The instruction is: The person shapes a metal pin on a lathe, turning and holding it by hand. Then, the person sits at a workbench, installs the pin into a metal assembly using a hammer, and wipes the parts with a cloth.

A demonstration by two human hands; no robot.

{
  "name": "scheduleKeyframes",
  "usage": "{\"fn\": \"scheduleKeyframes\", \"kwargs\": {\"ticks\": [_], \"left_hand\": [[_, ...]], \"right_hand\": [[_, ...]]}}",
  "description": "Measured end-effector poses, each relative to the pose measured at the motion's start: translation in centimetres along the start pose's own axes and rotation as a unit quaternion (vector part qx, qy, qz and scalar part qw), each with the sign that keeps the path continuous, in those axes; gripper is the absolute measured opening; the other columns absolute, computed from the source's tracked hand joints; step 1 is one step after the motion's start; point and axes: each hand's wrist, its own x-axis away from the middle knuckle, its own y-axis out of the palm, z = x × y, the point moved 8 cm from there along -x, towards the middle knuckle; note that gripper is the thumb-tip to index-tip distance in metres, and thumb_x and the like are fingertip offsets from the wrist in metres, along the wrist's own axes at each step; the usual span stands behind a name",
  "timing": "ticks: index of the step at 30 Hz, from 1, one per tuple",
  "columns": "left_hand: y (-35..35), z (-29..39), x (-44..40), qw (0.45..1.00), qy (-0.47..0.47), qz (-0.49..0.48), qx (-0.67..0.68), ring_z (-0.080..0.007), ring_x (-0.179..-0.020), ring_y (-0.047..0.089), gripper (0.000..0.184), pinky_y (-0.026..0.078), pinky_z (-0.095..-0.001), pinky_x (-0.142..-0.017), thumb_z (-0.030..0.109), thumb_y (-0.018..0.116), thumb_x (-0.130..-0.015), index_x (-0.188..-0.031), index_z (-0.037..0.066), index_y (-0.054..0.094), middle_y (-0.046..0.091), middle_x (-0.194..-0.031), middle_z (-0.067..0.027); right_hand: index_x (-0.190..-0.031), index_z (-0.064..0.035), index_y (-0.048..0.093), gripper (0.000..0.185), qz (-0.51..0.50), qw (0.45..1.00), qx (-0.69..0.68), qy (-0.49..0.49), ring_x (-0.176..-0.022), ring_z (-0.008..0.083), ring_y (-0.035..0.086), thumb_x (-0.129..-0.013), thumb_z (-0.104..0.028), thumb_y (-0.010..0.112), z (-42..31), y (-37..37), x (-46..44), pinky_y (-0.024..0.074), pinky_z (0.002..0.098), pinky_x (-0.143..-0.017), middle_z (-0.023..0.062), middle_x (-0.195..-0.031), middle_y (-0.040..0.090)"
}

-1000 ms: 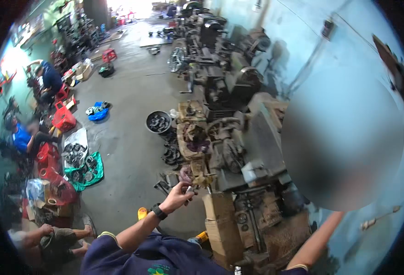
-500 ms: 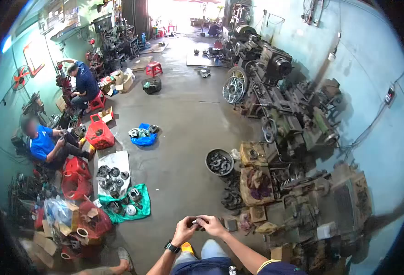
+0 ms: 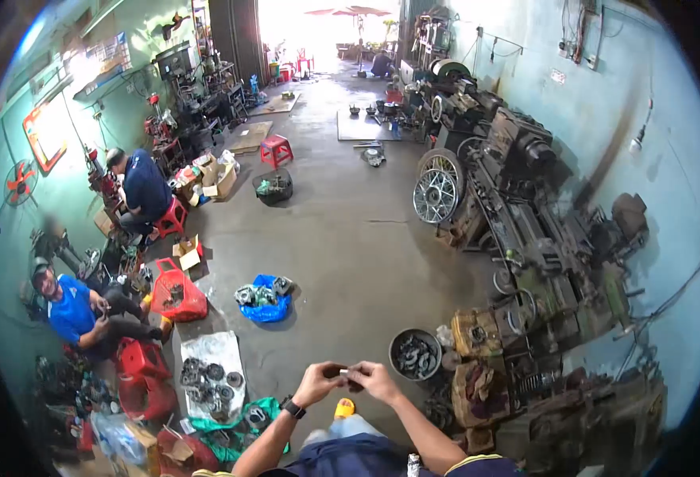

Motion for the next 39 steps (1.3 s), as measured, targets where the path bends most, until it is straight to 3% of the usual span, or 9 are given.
{"fn": "scheduleKeyframes", "kwargs": {"ticks": [2, 6, 9, 12, 17, 21, 27, 35, 39], "left_hand": [[-3.6, 3.9, -5.8, 0.999, 0.027, 0.024, -0.033, -0.0149, -0.088, 0.067, 0.031, 0.054, -0.0297, -0.078, 0.004, 0.069, -0.081, -0.110, -0.005, 0.065, 0.071, -0.095, -0.0126], [-9.0, 6.4, -17.3, 0.986, 0.002, 0.020, 0.167, -0.0153, -0.093, 0.064, 0.034, 0.054, -0.0300, -0.085, 0.006, 0.066, -0.087, -0.118, -0.006, 0.059, 0.067, -0.104, -0.0124], [-12.3, 4.2, -27.1, 0.951, -0.035, 0.038, 0.306, -0.0149, -0.091, 0.064, 0.033, 0.053, -0.0293, -0.084, 0.010, 0.064, -0.090, -0.119, -0.006, 0.059, 0.067, -0.101, -0.0107], [-17.5, 2.0, -38.7, 0.974, -0.053, 0.017, 0.219, -0.0191, -0.102, 0.061, 0.039, 0.052, -0.0320, -0.090, 0.013, 0.060, -0.094, -0.124, -0.009, 0.053, 0.062, -0.115, -0.0142], [-25.4, 7.0, -57.4, 0.962, -0.010, 0.003, 0.272, -0.0193, -0.097, 0.063, 0.033, 0.053, -0.0328, -0.088, 0.013, 0.061, -0.093, -0.118, -0.008, 0.057, 0.064, -0.109, -0.0137], [-28.8, 11.4, -71.7, 0.976, -0.002, -0.029, 0.214, -0.0179, -0.091, 0.065, 0.031, 0.055, -0.0309, -0.083, 0.010, 0.061, -0.093, -0.118, -0.007, 0.058, 0.066, -0.104, -0.0131], [-33.5, 10.8, -94.5, 0.996, 0.033, -0.035, 0.074, -0.0170, -0.088, 0.066, 0.027, 0.056, -0.0298, -0.081, 0.009, 0.059, -0.093, -0.116, -0.006, 0.060, 0.068, -0.100, -0.0131], [-42.2, 17.7, -123.0, 0.998, 0.012, 0.027, 0.063, -0.0175, -0.086, 0.068, 0.029, 0.056, -0.0297, -0.078, 0.011, 0.059, -0.093, -0.115, -0.007, 0.059, 0.069, -0.097, -0.0141], [-48.5, 18.1, -134.7, 0.991, -0.017, 0.055, 0.120, -0.0175, -0.086, 0.067, 0.028, 0.056, -0.0298, -0.078, 0.009, 0.057, -0.093, -0.116, -0.008, 0.058, 0.068, -0.098, -0.0126]], "right_hand": [[-0.103, 0.0047, 0.064, 0.022, 0.015, 0.998, 0.024, -0.061, -0.077, 0.0137, 0.065, -0.091, -0.014, 0.064, -6.3, -1.0, -5.6, 0.0546, 0.0270, -0.070, 0.0095, -0.087, 0.069], [-0.104, 0.0047, 0.063, 0.022, 0.025, 0.988, 0.006, -0.152, -0.085, 0.0158, 0.066, -0.085, -0.005, 0.069, -14.7, -3.8, -17.5, 0.0544, 0.0278, -0.076, 0.0108, -0.094, 0.069], [-0.104, 0.0040, 0.063, 0.023, 0.043, 0.986, 0.048, -0.153, -0.085, 0.0147, 0.066, -0.082, 0.001, 0.070, -18.4, -6.6, -27.2, 0.0545, 0.0271, -0.077, 0.0103, -0.095, 0.069], [-0.104, 0.0035, 0.062, 0.023, 0.050, 0.985, 0.058, -0.153, -0.085, 0.0148, 0.067, -0.082, 0.003, 0.068, -20.2, -9.5, -38.4, 0.0551, 0.0274, -0.077, 0.0101, -0.095, 0.069], [-0.103, 0.0022, 0.063, 0.024, 0.089, 0.974, 0.105, -0.180, -0.084, 0.0149, 0.067, -0.081, 0.000, 0.070, -30.4, -14.9, -56.2, 0.0559, 0.0288, -0.075, 0.0097, -0.094, 0.069], [-0.102, 0.0033, 0.062, 0.026, 0.098, 0.979, 0.079, -0.162, -0.084, 0.0154, 0.067, -0.078, 0.000, 0.072, -35.9, -20.9, -67.4, 0.0561, 0.0286, -0.074, 0.0103, -0.094, 0.069], [-0.101, 0.0065, 0.061, 0.025, 0.130, 0.976, 0.037, -0.173, -0.083, 0.0154, 0.066, -0.078, 0.008, 0.069, -40.1, -31.6, -86.8, 0.0552, 0.0278, -0.077, 0.0117, -0.092, 0.069], [-0.100, 0.0065, 0.058, 0.021, 0.078, 0.987, 0.008, -0.138, -0.089, 0.0180, 0.067, -0.082, 0.007, 0.067, -53.7, -42.8, -113.3, 0.0574, 0.0309, -0.079, 0.0122, -0.094, 0.067], [-0.101, 0.0055, 0.059, 0.020, -0.001, 0.988, 0.092, -0.120, -0.088, 0.0175, 0.067, -0.082, 0.006, 0.067, -59.9, -45.1, -126.7, 0.0573, 0.0301, -0.078, 0.0118, -0.094, 0.068]]}}
